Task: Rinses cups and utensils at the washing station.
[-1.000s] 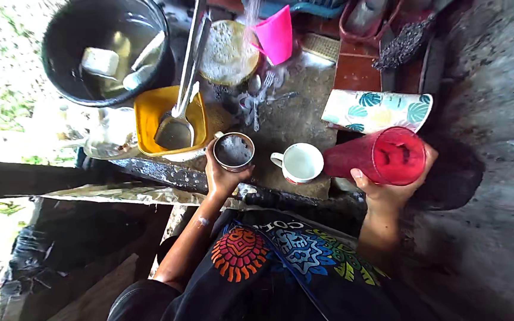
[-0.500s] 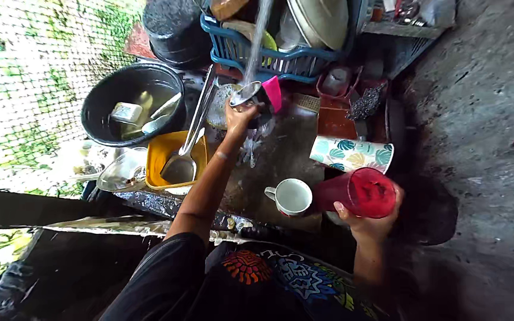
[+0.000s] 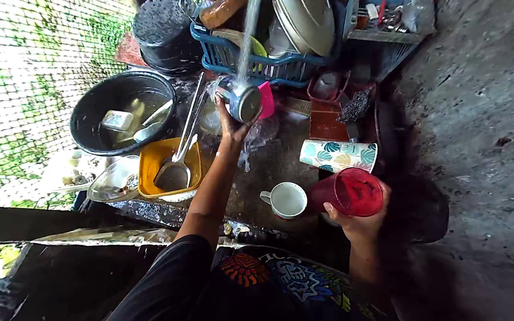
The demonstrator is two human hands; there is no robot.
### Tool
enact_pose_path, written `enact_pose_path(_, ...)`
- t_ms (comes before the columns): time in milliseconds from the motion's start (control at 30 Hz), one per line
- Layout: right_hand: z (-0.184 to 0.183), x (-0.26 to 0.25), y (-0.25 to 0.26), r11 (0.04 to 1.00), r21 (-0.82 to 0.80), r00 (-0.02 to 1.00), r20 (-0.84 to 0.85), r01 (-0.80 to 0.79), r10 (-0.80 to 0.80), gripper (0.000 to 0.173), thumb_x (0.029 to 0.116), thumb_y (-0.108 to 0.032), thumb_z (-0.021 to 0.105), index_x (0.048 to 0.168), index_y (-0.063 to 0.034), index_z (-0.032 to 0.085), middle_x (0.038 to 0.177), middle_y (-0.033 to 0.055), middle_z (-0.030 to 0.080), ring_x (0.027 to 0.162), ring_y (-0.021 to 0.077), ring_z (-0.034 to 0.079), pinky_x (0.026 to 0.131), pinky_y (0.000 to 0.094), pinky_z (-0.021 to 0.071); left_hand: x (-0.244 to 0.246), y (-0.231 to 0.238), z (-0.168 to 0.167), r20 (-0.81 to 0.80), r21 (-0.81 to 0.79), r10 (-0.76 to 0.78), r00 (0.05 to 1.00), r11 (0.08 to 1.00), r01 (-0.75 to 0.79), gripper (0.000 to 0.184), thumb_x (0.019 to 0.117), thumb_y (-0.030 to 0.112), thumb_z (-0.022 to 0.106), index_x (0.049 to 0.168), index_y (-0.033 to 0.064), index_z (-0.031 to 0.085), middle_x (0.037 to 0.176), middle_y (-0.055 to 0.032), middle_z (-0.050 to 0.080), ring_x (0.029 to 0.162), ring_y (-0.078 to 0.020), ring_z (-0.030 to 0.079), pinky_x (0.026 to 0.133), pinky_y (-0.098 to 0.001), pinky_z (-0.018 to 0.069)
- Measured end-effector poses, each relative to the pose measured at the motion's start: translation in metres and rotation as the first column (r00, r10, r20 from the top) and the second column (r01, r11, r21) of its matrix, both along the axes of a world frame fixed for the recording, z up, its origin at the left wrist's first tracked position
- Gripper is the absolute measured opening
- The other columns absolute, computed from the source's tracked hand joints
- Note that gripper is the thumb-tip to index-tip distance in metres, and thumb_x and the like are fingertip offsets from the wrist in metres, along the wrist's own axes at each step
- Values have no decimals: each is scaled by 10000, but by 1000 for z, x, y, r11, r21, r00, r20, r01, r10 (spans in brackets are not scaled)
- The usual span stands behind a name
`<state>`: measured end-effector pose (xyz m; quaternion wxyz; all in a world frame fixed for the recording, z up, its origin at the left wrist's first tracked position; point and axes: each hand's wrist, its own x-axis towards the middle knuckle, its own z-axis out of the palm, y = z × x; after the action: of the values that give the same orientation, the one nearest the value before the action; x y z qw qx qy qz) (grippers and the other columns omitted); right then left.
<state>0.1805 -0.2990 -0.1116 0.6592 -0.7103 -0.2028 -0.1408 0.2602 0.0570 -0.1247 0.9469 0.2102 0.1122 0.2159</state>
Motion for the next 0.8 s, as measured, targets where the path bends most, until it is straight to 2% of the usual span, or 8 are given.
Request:
enact_pose_path(67, 0, 0, -2, 1000, 16, 1000, -13, -5, 5, 1226, 495, -402, 997, 1405, 105, 351, 1323, 117, 588, 1230, 137, 598, 1069, 299, 523, -9, 5, -4, -111, 324, 1, 994, 946, 35, 599, 1061, 573, 265, 1399, 109, 433, 1183, -130, 654, 1042, -244, 668, 859, -447, 599)
enact_pose_path(100, 0, 0, -2, 1000, 18, 1000, -9, -2, 2, 1235, 498, -402, 995, 1408, 122, 343, 1324, 135, 583, 1231, 153, 595, 1066, 309, 522, -14, 10, -5, -171, 494, 30, 985, 867, 60, 528, 1047, 455, 393, 1413, 76, 425, 1163, -115, 663, 1007, -198, 676, 845, -397, 600)
enact_pose_path(200, 0, -1, -2, 1000, 18, 1000, -10, -13, 14, 1225, 509, -393, 996, 1411, 106, 334, 1333, 117, 581, 1236, 137, 596, 1068, 301, 526, -16, 21, 6, -183, 828, 205, 962, 559, 39, 819, 791, 182, 790, 1460, -11, 359, 1247, -110, 614, 1063, -106, 650, 903, -286, 576)
enact_pose_path(267, -2, -2, -3, 1000, 9, 1000, 7, -9, 9, 1248, 526, -417, 992, 1425, 128, 320, 1347, 148, 568, 1247, 161, 589, 1079, 325, 517, -13, 35, 2, -45, 947, 262, 964, 319, -43, 1065, 615, 230, 932, 1469, -47, 361, 1380, -171, 565, 1241, -151, 590, 1054, -298, 509)
enact_pose_path(367, 0, -5, -2, 1000, 14, 1000, 1, -4, 4, 1247, 536, -394, 989, 1440, 123, 303, 1361, 141, 563, 1261, 161, 581, 1089, 328, 510, -17, 47, -8, 91, 992, 328, 940, 48, -113, 1173, 529, 333, 971, 1459, -58, 373, 1413, -216, 550, 1315, -212, 556, 1124, -344, 458)
enact_pose_path(600, -1, -4, -1, 1000, -6, 1000, -2, -11, 11, 1207, 523, -383, 994, 1453, 37, 349, 1359, 102, 583, 1262, 178, 588, 1076, 371, 527, -14, 64, -44, 33, 998, 483, 875, -62, -3, 1182, 569, 373, 961, 1523, 5, 367, 1441, -216, 556, 1313, -285, 573, 1105, -441, 474)
enact_pose_path(733, -2, -5, 0, 1000, -9, 1000, 8, 8, -8, 1225, 521, -417, 992, 1451, 51, 348, 1353, 117, 585, 1259, 187, 590, 1071, 380, 529, -13, 70, -45, -181, 982, 569, 802, 59, 180, 968, 609, 363, 938, 1410, 44, 500, 1321, -163, 647, 1239, -269, 626, 1060, -475, 507)
enact_pose_path(800, -1, -5, 0, 1000, -2, 1000, 10, 9, -9, 1247, 529, -421, 985, 1460, 75, 321, 1372, 133, 569, 1271, 186, 580, 1082, 371, 519, -17, 66, -33, -272, 940, 607, 747, 0, 342, 764, 710, 390, 892, 1306, 11, 603, 1398, -225, 576, 1317, -354, 552, 1106, -533, 445)
